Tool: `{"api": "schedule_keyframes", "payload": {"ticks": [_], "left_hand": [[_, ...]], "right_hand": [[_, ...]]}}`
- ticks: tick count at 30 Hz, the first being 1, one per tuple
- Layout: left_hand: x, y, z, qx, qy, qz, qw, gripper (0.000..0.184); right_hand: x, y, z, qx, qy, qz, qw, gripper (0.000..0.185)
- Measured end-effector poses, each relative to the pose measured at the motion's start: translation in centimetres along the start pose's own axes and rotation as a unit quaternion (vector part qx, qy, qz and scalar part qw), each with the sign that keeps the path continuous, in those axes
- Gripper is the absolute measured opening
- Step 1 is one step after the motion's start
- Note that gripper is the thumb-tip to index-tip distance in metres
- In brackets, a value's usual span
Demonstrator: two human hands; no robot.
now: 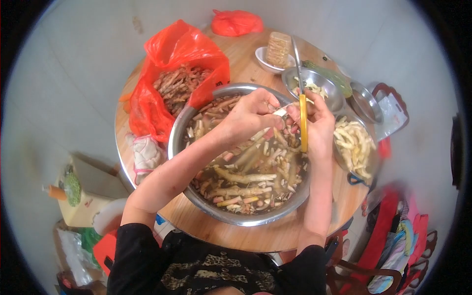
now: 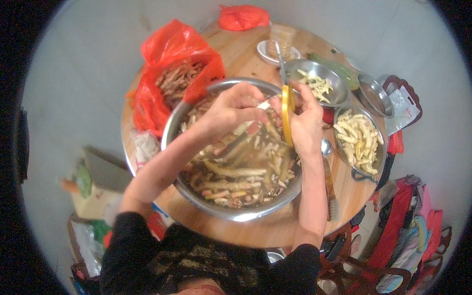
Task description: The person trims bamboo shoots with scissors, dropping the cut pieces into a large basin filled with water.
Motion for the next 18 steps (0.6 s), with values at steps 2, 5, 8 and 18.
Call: {"api": "schedule_keyframes", "payload": {"ticks": [2,5,8,18], "left_hand": [[0.0,0.3,-0.1,-0.01,0.006,-0.019,1.0,0.026],[0.1,0.7,-0.3,-0.026,-0.022,-0.07,0.997,0.024],[0.0,0.8,-0.2,-0.061,-0.05,-0.128,0.989,0.027],[1.4,0.6,-0.3,-0.099,-0.069,-0.153,0.981,0.045]], "right_hand": [[-0.2,0.4,-0.2,-0.04,-0.035,0.015,0.998,0.055],[0.1,0.3,-0.3,-0.041,-0.052,0.082,0.994,0.055],[-0.3,0.4,-0.3,-0.048,-0.123,0.081,0.988,0.053],[0.5,0.1,0.0,-0.059,-0.125,0.019,0.99,0.051]]}}
Point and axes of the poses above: each hand's wrist, its own z-axis towards the middle knuckle, its own y-axis out of the palm, x = y × z, the point moved 4 cm from there along z, towards the middle knuckle, and after that the axes turned 8 degrees about -y, right-handed, at the moved point
